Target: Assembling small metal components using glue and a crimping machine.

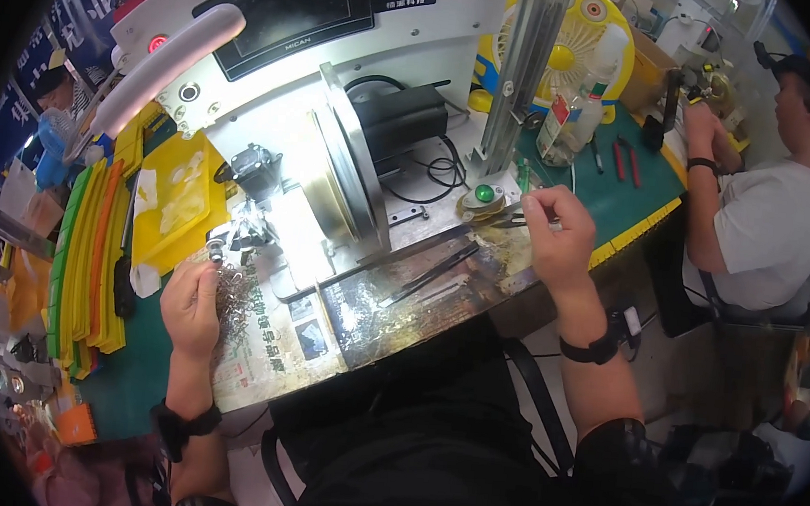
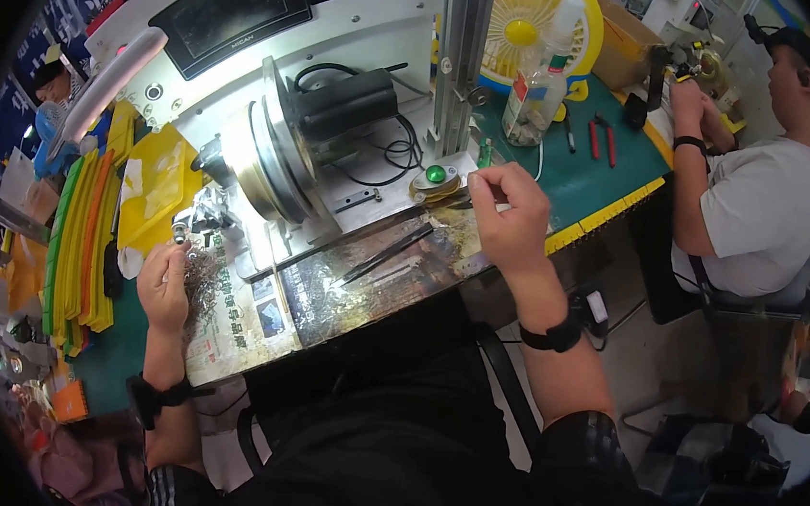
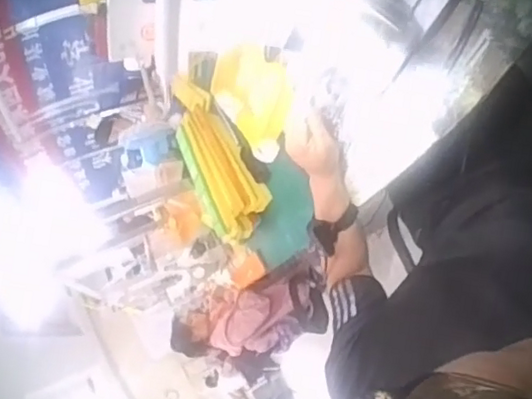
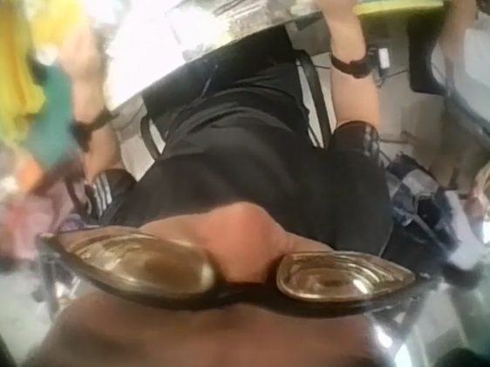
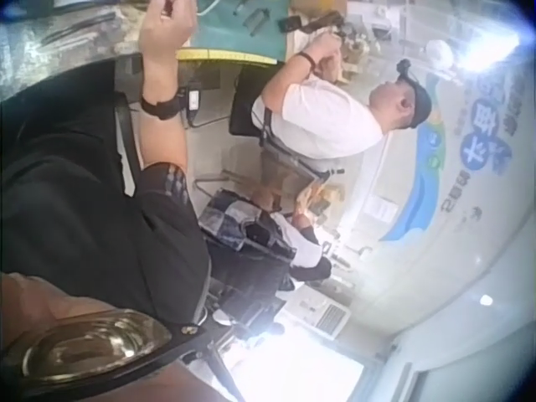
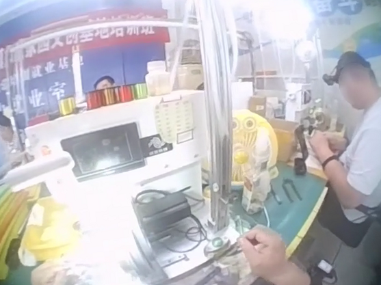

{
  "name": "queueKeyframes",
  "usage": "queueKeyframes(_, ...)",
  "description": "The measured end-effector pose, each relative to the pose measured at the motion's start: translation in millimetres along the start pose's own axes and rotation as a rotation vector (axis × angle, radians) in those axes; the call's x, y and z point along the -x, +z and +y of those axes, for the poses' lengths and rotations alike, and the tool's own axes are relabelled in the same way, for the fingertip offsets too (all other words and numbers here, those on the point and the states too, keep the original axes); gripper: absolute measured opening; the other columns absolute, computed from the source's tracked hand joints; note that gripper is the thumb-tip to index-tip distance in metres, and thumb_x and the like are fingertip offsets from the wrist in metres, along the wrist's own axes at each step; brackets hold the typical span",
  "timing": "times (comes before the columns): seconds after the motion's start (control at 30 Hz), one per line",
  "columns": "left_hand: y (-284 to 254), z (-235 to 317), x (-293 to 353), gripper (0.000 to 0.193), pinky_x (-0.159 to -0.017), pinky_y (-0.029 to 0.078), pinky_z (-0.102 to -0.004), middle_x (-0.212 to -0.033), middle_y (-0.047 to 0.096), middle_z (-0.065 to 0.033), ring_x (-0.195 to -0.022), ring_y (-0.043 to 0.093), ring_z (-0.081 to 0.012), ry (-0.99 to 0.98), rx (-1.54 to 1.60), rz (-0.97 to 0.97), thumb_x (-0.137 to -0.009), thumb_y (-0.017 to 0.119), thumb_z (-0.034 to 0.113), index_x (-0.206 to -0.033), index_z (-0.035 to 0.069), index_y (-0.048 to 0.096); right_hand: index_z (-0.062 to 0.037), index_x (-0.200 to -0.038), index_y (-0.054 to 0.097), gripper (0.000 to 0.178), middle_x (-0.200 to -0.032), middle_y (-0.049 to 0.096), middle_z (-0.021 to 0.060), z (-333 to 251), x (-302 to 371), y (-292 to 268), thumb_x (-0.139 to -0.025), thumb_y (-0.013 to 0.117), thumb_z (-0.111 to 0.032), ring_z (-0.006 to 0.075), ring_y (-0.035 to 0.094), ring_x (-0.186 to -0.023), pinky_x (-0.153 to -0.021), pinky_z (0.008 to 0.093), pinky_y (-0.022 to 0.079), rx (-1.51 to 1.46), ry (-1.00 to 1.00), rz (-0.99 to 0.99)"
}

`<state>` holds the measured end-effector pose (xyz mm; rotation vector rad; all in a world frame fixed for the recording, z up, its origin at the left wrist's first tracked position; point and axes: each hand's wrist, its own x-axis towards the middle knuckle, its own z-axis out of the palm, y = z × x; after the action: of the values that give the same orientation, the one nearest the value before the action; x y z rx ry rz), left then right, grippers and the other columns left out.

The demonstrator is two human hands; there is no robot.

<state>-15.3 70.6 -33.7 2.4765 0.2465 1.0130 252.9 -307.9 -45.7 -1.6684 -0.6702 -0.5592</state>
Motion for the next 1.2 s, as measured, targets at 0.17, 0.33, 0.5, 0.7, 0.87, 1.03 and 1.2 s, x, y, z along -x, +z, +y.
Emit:
queueKeyframes(0.17,-1.4,1.7,-0.2,0.014,-0.074,0.047,-0.0312,-0.086,0.065,-0.0141,-0.077,0.061,-0.0240,0.020,0.011,0.005,-0.096,0.060,0.004,-0.097,-0.007,0.068,-0.0040,-0.087,0.069,0.010,-0.088,0.065,0.0109,12.9,-23.5,-42.5,-0.081,0.073,-0.011,0.0325,0.061,-0.087,-0.076,0.0413,0.049,0.492,-0.178,-0.395)
queueKeyframes(0.33,-2.8,-2.0,1.1,0.015,-0.075,0.047,-0.0308,-0.087,0.066,-0.0137,-0.078,0.061,-0.0232,0.020,0.036,0.015,-0.096,0.060,0.005,-0.098,-0.007,0.069,-0.0040,-0.090,0.067,0.016,-0.089,0.063,0.0102,16.4,-31.1,-67.3,-0.077,0.075,-0.009,0.0335,0.058,-0.087,-0.080,0.0417,0.047,0.589,-0.187,-0.655)
queueKeyframes(0.5,-4.4,-3.5,1.9,0.016,-0.074,0.046,-0.0299,-0.087,0.066,-0.0130,-0.077,0.060,-0.0225,0.019,0.047,0.030,-0.096,0.060,0.005,-0.099,-0.007,0.069,-0.0045,-0.091,0.069,0.015,-0.084,0.062,0.0092,7.6,-38.3,-88.9,-0.079,0.076,-0.012,0.0294,0.060,-0.087,-0.078,0.0394,0.048,0.567,-0.051,-0.806)
queueKeyframes(0.7,-5.2,2.1,-0.1,0.015,-0.073,0.046,-0.0307,-0.086,0.066,-0.0140,-0.077,0.061,-0.0232,0.017,0.032,-0.008,-0.096,0.059,0.005,-0.098,-0.007,0.069,-0.0009,-0.091,0.067,0.016,-0.076,0.062,0.0062,23.0,-38.9,-91.8,-0.084,0.075,-0.013,0.0172,0.059,-0.070,-0.066,0.0311,0.049,0.334,0.423,-0.516)
queueKeyframes(0.87,-3.9,0.3,1.7,0.015,-0.073,0.046,-0.0306,-0.085,0.065,-0.0139,-0.076,0.060,-0.0230,-0.039,0.042,-0.030,-0.096,0.059,0.005,-0.097,-0.006,0.069,-0.0026,-0.098,0.069,0.027,-0.083,0.066,0.0087,49.0,-54.7,-54.4,-0.083,0.077,-0.024,0.0227,0.063,-0.079,-0.072,0.0359,0.051,0.509,0.193,-0.278)
queueKeyframes(1.03,-2.5,6.0,-1.7,0.015,-0.073,0.046,-0.0307,-0.083,0.065,-0.0133,-0.076,0.060,-0.0232,-0.007,0.046,0.011,-0.096,0.059,0.005,-0.097,-0.006,0.069,-0.0049,-0.101,0.070,0.035,-0.097,0.069,0.0125,41.9,-54.1,-28.7,-0.082,0.076,-0.033,0.0318,0.064,-0.093,-0.082,0.0431,0.052,0.711,0.134,-0.373)
queueKeyframes(1.2,-2.5,3.0,-2.8,0.014,-0.072,0.046,-0.0310,-0.082,0.064,-0.0129,-0.076,0.060,-0.0233,-0.012,0.042,-0.041,-0.095,0.060,0.005,-0.097,-0.006,0.070,-0.0049,-0.093,0.073,0.033,-0.093,0.072,0.0120,43.5,-59.3,-15.9,-0.083,0.073,-0.036,0.0322,0.067,-0.094,-0.081,0.0423,0.053,0.855,0.141,-0.524)
